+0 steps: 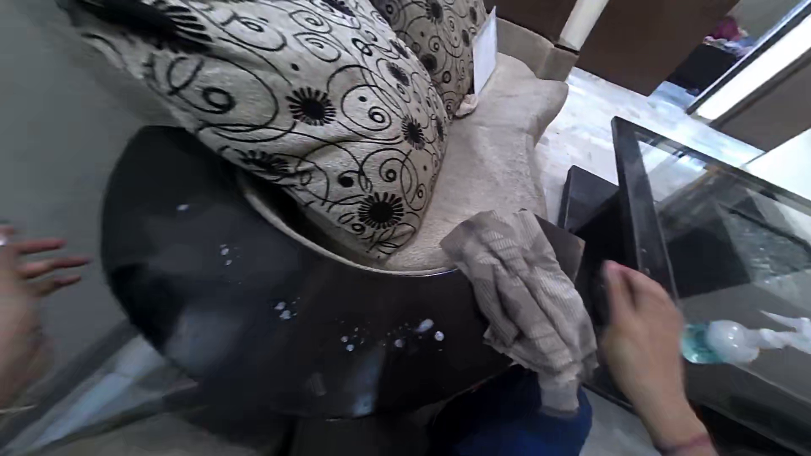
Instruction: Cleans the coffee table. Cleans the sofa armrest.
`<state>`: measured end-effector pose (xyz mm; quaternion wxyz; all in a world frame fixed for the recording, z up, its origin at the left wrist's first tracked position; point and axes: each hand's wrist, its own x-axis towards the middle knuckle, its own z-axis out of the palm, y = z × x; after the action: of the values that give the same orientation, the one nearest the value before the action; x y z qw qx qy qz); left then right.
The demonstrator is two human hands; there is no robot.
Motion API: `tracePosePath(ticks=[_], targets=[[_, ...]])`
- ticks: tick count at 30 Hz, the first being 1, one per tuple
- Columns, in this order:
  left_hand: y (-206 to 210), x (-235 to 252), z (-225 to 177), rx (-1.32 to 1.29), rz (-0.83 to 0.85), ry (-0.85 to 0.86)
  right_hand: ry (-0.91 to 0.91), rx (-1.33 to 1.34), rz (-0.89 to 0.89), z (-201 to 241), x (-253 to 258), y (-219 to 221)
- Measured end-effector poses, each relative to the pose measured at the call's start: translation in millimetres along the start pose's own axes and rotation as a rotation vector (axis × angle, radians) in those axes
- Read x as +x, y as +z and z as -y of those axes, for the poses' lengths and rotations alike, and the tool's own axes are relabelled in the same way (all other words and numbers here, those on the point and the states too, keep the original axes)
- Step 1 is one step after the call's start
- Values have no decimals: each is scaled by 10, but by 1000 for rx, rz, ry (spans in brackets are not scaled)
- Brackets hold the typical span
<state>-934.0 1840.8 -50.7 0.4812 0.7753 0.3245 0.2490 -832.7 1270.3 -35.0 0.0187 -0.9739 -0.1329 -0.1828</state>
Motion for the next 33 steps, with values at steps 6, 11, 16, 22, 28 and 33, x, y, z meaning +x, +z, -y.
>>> tracePosePath(ticks=[6,11,16,22,28,33], targets=[[127,81,-40,-160,-118,-14,-96,245,401,484,512,-68],[132,66,-143,-188,-201,3,0,284,277,816,282,253],[25,165,-153,-161,-312,89,-55,381,6,604,292,473],[98,209,-13,-195,-319,46,0,659,159,1350,596,-401],[126,116,-73,-209,-269,24,-397,491,335,2713,197,-69],[192,49,-142,-192,-266,28,-525,508,169,3500,248,334]])
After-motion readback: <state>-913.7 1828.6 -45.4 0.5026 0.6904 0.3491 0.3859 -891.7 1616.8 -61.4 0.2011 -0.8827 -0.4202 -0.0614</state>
